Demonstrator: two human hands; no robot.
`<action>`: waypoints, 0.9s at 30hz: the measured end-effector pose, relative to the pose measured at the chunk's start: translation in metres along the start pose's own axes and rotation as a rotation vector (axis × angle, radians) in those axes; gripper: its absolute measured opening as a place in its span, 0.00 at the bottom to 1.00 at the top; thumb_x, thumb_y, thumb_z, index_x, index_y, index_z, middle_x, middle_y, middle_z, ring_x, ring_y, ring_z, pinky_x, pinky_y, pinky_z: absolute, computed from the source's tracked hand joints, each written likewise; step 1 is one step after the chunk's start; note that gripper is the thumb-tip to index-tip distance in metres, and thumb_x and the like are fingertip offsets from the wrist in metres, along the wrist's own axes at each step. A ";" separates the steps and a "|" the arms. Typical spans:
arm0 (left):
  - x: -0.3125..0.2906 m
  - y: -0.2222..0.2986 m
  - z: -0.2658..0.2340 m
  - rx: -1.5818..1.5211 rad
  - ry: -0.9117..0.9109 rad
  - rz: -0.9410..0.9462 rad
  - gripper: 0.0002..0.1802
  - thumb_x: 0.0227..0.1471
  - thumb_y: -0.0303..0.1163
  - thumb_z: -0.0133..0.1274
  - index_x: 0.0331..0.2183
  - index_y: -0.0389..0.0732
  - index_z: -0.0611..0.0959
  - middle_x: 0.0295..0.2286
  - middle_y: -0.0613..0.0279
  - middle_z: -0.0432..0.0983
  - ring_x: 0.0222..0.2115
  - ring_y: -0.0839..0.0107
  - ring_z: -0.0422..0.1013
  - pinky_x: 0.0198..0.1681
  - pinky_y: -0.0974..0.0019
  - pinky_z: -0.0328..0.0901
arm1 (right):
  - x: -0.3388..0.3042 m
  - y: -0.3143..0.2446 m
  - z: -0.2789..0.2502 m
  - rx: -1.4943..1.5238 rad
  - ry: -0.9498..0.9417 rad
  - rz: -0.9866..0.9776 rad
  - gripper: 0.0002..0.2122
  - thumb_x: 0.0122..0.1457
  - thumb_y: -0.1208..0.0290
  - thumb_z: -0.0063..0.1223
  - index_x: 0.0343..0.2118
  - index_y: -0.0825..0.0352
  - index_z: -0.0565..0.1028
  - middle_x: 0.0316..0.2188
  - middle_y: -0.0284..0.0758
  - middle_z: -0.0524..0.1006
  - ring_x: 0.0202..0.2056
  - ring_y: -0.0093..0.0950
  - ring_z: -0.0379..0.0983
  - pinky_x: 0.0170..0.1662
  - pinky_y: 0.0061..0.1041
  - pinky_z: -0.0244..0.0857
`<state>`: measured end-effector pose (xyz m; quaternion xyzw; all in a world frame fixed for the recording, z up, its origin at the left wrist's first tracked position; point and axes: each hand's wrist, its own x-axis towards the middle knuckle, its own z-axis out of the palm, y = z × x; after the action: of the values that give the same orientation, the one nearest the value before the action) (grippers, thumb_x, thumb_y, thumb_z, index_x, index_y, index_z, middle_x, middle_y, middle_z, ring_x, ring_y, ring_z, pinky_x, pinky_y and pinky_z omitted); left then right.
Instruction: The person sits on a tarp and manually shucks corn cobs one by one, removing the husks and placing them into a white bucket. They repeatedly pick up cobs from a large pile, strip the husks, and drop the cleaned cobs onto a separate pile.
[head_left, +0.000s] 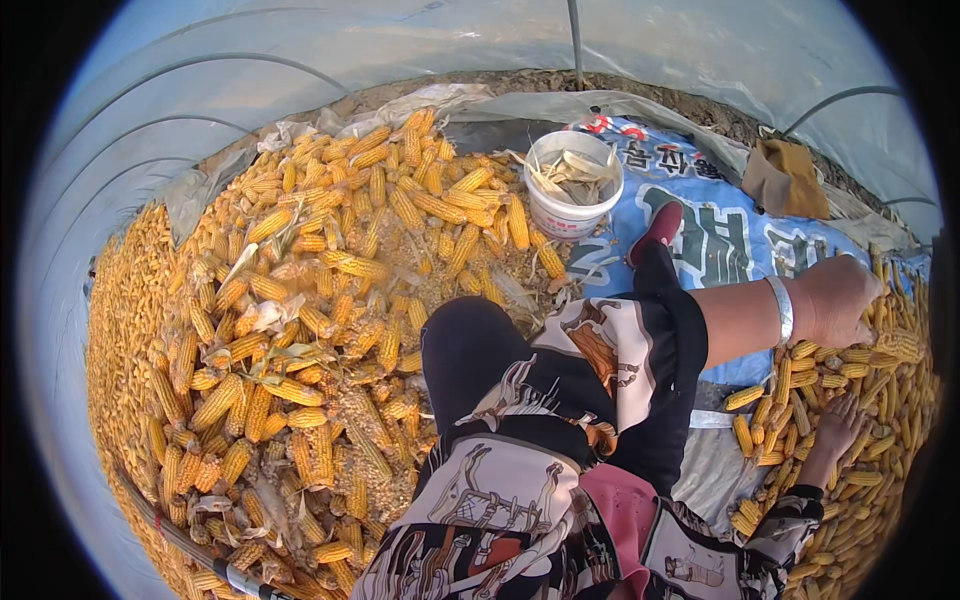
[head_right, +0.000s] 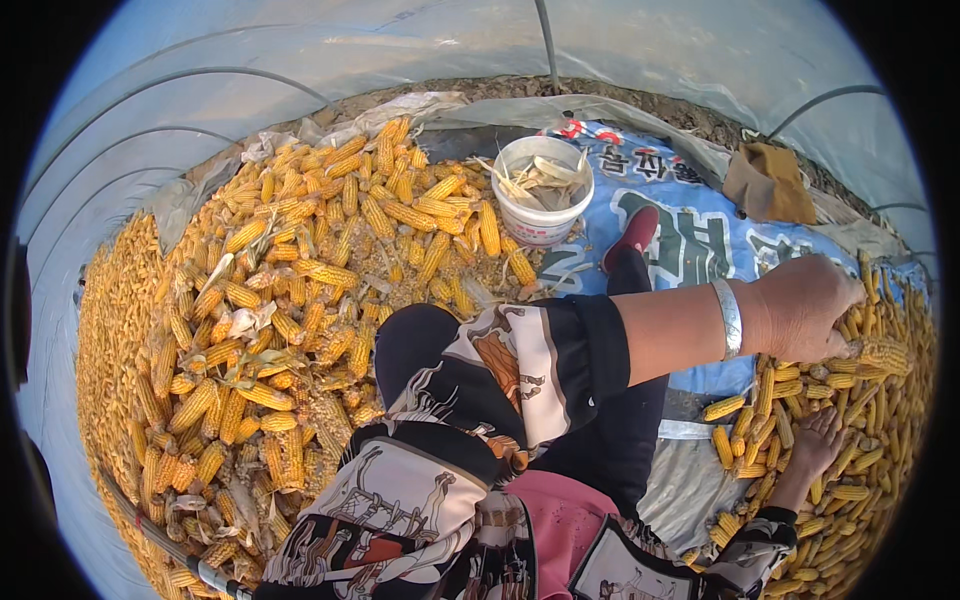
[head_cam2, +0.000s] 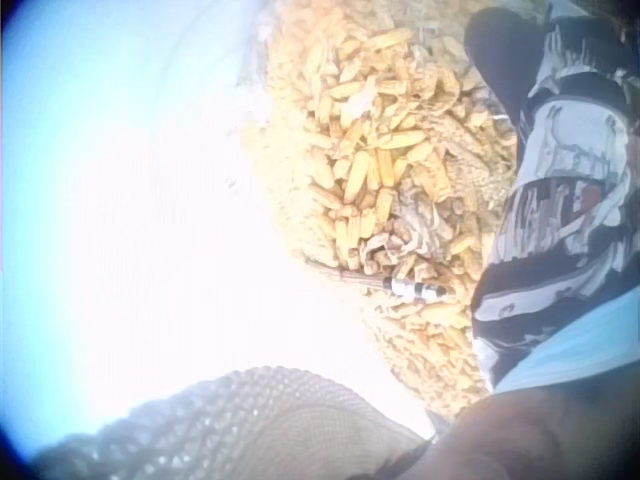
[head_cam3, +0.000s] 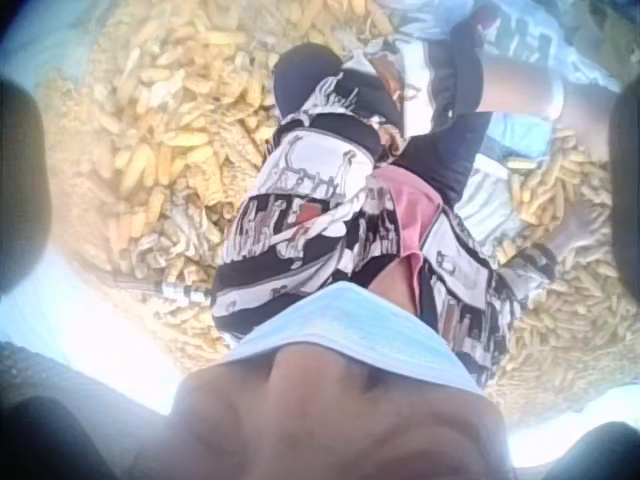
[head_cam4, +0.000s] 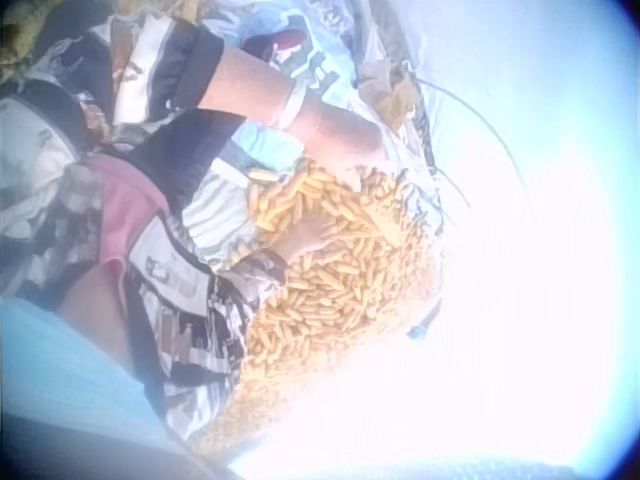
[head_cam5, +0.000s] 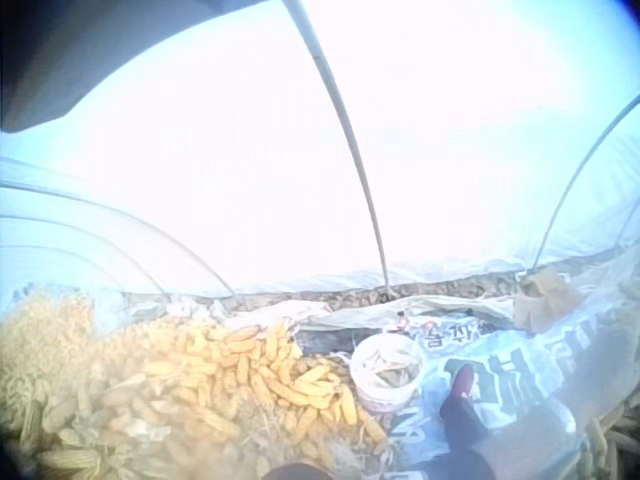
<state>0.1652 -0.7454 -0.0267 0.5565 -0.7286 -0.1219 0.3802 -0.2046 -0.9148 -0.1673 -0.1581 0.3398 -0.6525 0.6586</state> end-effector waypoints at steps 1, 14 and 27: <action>-0.006 0.005 -0.006 -0.011 -0.036 0.022 0.26 0.43 0.43 0.61 0.39 0.33 0.81 0.29 0.43 0.79 0.33 0.49 0.76 0.39 0.54 0.70 | -0.011 0.019 -0.010 -0.100 0.032 0.096 0.22 0.68 0.61 0.42 0.61 0.64 0.60 0.54 0.38 0.66 0.50 0.33 0.66 0.53 0.38 0.65; -0.436 -0.282 -0.153 0.299 -0.043 -1.247 0.26 0.45 0.44 0.62 0.41 0.33 0.80 0.35 0.44 0.78 0.39 0.49 0.74 0.44 0.52 0.68 | -0.205 0.384 0.134 -1.132 -0.834 0.897 0.12 0.53 0.71 0.60 0.40 0.63 0.73 0.30 0.27 0.76 0.29 0.18 0.72 0.31 0.19 0.66; -0.522 -0.467 -0.187 0.355 0.700 -1.903 0.49 0.43 0.41 0.65 0.58 0.29 0.57 0.52 0.31 0.61 0.50 0.40 0.66 0.50 0.51 0.66 | -0.269 0.748 0.283 -1.602 -2.007 0.106 0.31 0.42 0.65 0.69 0.52 0.66 0.71 0.55 0.41 0.68 0.51 0.37 0.69 0.51 0.33 0.66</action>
<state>0.6776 -0.3910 -0.3980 0.9558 0.1579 -0.0940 0.2296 0.5649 -0.6472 -0.3859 -0.9137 -0.0012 0.1638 0.3718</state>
